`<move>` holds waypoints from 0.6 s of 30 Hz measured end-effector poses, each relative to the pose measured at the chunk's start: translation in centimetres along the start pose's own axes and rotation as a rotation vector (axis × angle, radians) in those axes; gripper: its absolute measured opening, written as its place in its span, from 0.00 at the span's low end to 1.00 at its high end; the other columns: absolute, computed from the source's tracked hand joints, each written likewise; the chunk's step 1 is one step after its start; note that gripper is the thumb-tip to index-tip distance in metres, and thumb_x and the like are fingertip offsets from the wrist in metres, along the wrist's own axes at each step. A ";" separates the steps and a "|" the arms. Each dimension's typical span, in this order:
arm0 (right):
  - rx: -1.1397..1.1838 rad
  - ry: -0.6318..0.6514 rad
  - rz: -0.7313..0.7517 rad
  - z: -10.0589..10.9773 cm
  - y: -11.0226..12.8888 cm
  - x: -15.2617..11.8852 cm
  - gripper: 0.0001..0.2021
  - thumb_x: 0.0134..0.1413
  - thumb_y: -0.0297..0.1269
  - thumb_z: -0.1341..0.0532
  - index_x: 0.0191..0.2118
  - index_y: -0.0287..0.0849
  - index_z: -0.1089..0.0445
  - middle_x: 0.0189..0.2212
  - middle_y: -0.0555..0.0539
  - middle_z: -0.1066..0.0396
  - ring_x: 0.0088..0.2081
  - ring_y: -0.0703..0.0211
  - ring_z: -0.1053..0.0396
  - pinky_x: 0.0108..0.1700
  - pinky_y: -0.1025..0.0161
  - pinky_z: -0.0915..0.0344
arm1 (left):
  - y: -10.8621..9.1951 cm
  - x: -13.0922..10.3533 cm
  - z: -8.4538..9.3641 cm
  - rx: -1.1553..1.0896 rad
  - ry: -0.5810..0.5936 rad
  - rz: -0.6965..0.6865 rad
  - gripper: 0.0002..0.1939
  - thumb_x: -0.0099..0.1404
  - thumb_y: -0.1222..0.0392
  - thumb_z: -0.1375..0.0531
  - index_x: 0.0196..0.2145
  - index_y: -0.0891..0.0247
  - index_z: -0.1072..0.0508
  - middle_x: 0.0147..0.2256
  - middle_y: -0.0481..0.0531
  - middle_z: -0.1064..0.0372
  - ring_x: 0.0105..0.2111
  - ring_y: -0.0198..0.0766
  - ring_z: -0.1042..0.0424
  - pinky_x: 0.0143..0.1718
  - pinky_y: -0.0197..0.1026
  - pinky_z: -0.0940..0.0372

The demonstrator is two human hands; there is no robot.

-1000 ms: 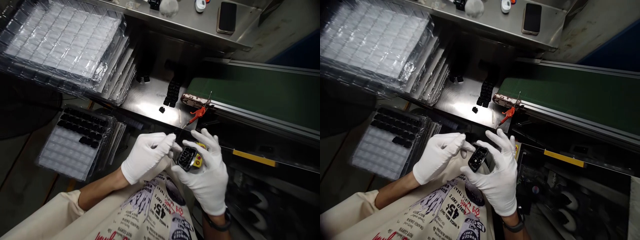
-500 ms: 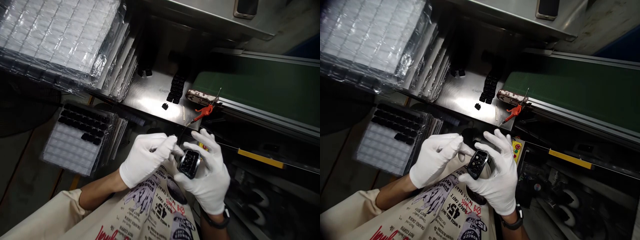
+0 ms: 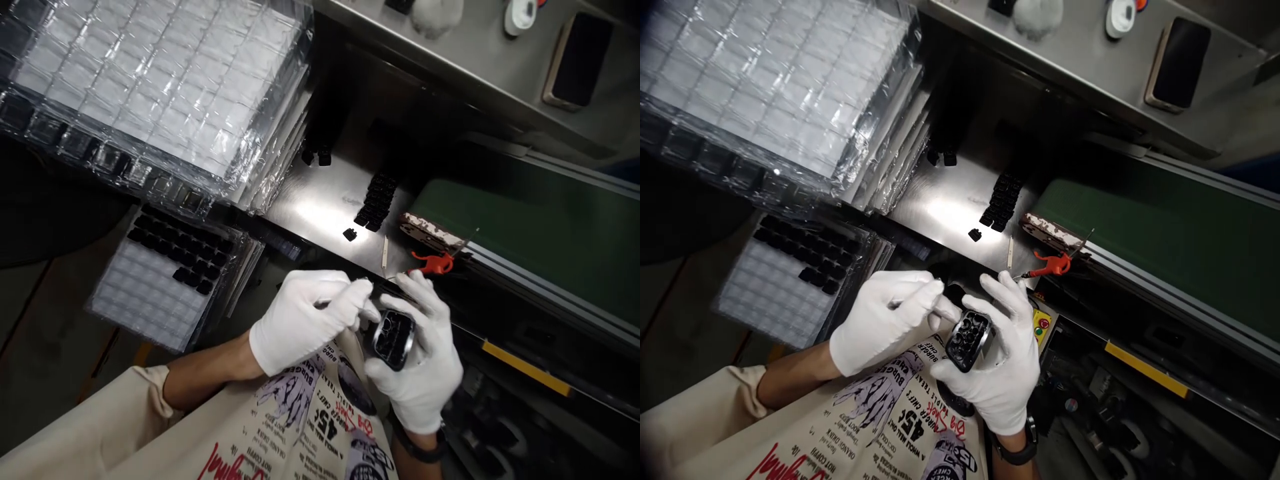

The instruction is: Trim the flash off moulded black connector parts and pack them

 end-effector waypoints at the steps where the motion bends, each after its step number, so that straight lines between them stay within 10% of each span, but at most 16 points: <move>1: -0.002 -0.003 -0.007 -0.5 0.1 0.6 0.27 0.66 0.61 0.30 0.58 0.46 0.22 0.64 0.39 0.26 0.73 0.30 0.34 0.76 0.23 0.43 | -0.1 0.5 0.6 0.012 -0.002 -0.017 0.20 0.81 0.66 0.40 0.33 0.63 0.12 0.29 0.50 0.19 0.28 0.32 0.23 0.35 0.37 0.26; 7: -0.133 -0.019 0.015 -3.0 0.4 3.6 0.23 0.69 0.55 0.31 0.60 0.46 0.23 0.64 0.40 0.26 0.72 0.32 0.33 0.75 0.24 0.42 | -1.0 3.5 3.9 0.110 -0.066 -0.144 0.16 0.78 0.66 0.36 0.32 0.60 0.14 0.30 0.48 0.19 0.28 0.33 0.23 0.33 0.38 0.28; 11: -0.469 -0.024 0.280 -3.7 -0.1 5.8 0.20 0.73 0.48 0.37 0.63 0.45 0.24 0.62 0.40 0.24 0.70 0.39 0.31 0.80 0.33 0.50 | -1.5 4.4 3.9 0.326 -0.028 -0.309 0.07 0.71 0.56 0.26 0.35 0.59 0.13 0.32 0.50 0.18 0.32 0.38 0.21 0.39 0.43 0.27; 15: -0.614 -0.030 0.722 -6.3 -1.9 9.6 0.24 0.68 0.47 0.35 0.64 0.44 0.23 0.58 0.42 0.20 0.62 0.44 0.25 0.83 0.46 0.56 | 0.4 6.7 4.5 0.360 -0.106 -0.116 0.14 0.61 0.57 0.26 0.23 0.56 0.24 0.25 0.51 0.22 0.25 0.40 0.25 0.26 0.46 0.32; 18: -0.602 -0.086 0.776 -8.2 -2.8 13.4 0.29 0.68 0.51 0.35 0.70 0.50 0.27 0.64 0.42 0.23 0.62 0.40 0.24 0.81 0.40 0.52 | 1.5 8.2 7.5 0.225 -0.201 0.057 0.20 0.59 0.56 0.27 0.19 0.57 0.33 0.22 0.50 0.27 0.21 0.37 0.30 0.21 0.44 0.38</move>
Point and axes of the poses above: each hand's wrist, its own x-axis towards the middle knuckle, its own z-axis out of the back of the hand, y = z × x, the point moved 5 cm from there along x, towards the middle knuckle
